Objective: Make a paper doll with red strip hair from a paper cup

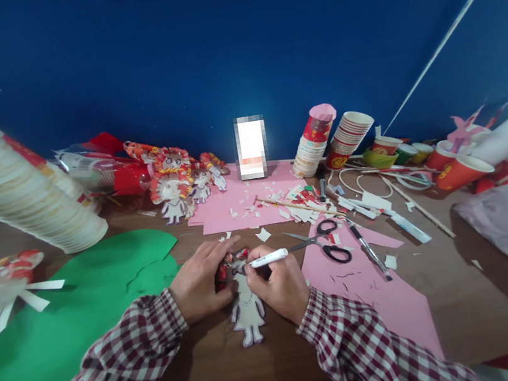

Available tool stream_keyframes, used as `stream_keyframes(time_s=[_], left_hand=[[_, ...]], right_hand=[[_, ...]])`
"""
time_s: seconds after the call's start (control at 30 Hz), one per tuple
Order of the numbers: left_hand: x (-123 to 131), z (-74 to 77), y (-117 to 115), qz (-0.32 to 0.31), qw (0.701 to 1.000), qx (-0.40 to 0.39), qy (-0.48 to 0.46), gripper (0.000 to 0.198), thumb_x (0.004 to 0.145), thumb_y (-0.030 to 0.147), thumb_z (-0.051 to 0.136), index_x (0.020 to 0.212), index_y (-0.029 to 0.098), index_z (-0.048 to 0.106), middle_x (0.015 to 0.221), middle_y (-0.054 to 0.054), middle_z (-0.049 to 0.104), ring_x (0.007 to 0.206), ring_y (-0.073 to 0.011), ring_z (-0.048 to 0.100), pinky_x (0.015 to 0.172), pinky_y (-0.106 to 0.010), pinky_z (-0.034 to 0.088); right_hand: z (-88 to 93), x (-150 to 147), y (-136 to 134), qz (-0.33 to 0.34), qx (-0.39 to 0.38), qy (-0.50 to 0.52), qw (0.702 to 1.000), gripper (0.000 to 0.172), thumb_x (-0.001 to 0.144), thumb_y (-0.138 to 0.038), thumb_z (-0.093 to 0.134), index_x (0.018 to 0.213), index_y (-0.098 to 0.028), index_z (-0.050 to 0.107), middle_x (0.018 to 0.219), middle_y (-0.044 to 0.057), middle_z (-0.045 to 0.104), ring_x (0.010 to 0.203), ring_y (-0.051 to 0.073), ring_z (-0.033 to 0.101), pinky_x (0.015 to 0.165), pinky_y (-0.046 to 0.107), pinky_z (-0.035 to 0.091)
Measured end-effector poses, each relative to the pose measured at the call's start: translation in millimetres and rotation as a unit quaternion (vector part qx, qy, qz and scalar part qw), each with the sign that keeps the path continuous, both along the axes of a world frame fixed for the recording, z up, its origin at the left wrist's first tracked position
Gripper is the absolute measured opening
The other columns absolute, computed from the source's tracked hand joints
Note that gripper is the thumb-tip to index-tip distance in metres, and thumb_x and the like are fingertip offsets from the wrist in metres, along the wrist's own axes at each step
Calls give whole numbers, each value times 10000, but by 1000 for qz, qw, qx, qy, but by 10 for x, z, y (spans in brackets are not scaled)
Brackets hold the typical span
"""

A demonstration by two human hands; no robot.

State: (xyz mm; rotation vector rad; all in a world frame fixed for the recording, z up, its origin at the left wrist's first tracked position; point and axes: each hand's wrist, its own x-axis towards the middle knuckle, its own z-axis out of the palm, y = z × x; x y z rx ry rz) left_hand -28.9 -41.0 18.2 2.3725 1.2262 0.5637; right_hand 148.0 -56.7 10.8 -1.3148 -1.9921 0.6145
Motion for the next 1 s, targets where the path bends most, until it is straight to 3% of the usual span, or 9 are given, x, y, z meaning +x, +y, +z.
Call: stream_keyframes(time_s=[0.43, 0.7, 1.0], left_hand=[[-1, -3, 3, 0, 1000, -2, 0, 719, 601, 172, 537, 1278, 213, 296, 1159, -79, 487, 1066, -260, 427, 914, -416, 355], [5, -5, -2, 6, 1000, 3, 11, 707, 620, 193, 538, 1282, 191, 292, 1130, -85, 494, 1060, -252, 423, 911, -404, 364], [14, -51, -6, 9, 1000, 11, 8, 697, 615, 178, 527, 1275, 195, 303, 1134, -78, 491, 1053, -239, 423, 918, -383, 359]], right_hand=[[9, -6, -3, 5, 0, 21, 1000, 99, 797, -230, 480, 794, -182, 566, 660, 9, 598, 618, 134, 552, 606, 227, 425], [33, 119, 49, -41, -46, 160, 985, 89, 810, -246, 458, 774, -174, 496, 608, -14, 529, 516, 103, 497, 475, 197, 396], [56, 136, 65, -36, -45, 133, 989, 49, 779, -211, 463, 770, -179, 499, 545, -42, 493, 456, 83, 456, 429, 178, 361]])
